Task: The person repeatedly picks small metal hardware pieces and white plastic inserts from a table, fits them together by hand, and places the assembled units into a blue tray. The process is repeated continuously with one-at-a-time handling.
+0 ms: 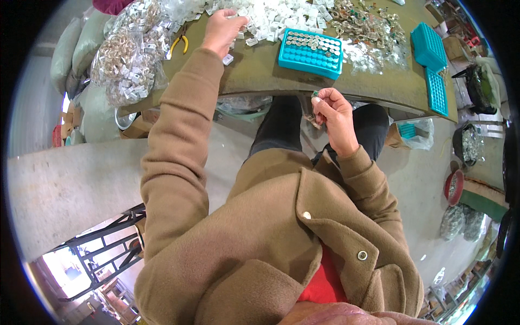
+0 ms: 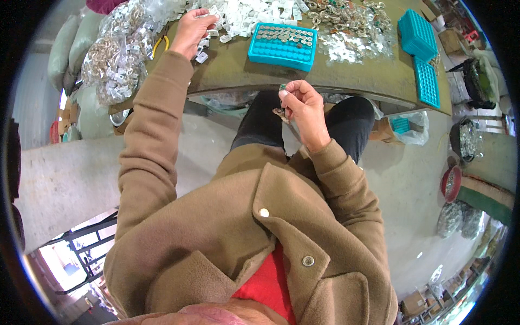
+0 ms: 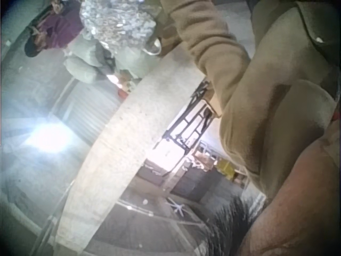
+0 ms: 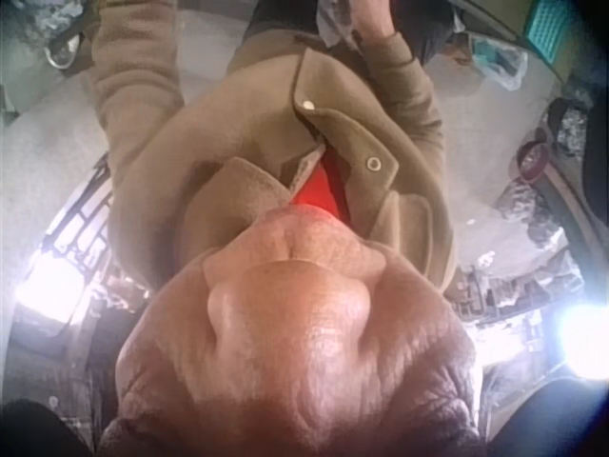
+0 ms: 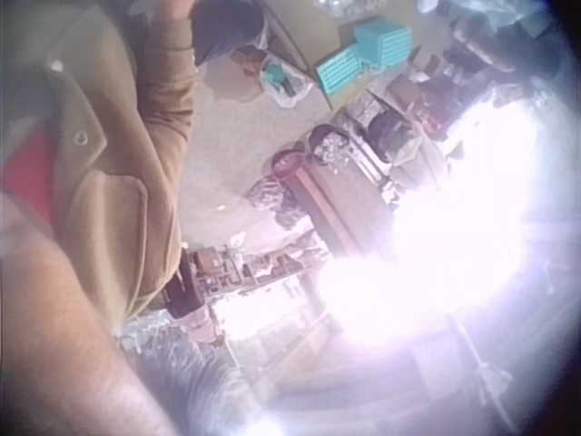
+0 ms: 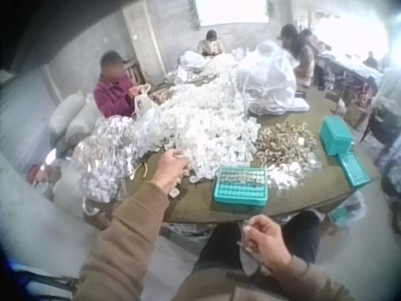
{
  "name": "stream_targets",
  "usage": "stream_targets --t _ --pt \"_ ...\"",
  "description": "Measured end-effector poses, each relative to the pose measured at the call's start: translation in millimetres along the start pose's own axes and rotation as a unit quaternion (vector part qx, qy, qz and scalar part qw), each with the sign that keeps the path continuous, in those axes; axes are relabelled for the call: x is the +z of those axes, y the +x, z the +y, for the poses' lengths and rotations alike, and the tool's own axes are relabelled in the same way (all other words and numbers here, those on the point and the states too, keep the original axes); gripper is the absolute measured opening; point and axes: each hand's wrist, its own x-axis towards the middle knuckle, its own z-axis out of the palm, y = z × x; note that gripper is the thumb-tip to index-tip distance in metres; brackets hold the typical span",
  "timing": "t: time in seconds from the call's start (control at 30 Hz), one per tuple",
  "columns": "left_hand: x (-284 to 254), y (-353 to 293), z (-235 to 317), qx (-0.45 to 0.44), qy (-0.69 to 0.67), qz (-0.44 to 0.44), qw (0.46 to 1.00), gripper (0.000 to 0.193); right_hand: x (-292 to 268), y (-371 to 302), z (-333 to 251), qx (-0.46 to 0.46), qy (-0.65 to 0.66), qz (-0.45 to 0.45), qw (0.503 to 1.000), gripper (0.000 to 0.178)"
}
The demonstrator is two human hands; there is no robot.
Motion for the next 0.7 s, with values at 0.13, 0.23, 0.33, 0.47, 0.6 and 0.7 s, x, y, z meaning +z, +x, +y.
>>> stream_targets --t 0.13,0.23,0.33,0.47,0.6,0.7 --pt "2 -58 26 -0.074 -0.14 -0.08 0.984 0.032 20 9 -20 -0.048 -0.071 -0.019 0.996 0.007" --pt "26 -109 38 -0.034 -0.156 -0.124 0.979 0.026 33 24 -40 -0.129 -0.016 -0.045 0.99 0.009" --pt "45 -144 44 0.02 -0.181 -0.131 0.975 0.018 39 30 -44 -0.126 0.067 -0.067 0.988 0.009" --pt "50 -165 43 0.018 -0.254 -0.149 0.956 0.017 33 22 -32 -0.059 0.087 -0.023 0.994 0.008" --pt "46 -170 37 -0.038 -0.281 -0.213 0.935 0.025 29 17 -20 -0.119 0.028 -0.01 0.992 0.007" --pt "51 -176 31 -0.053 -0.315 -0.202 0.926 0.027 30 18 -17 -0.181 -0.107 0.02 0.977 0.004"
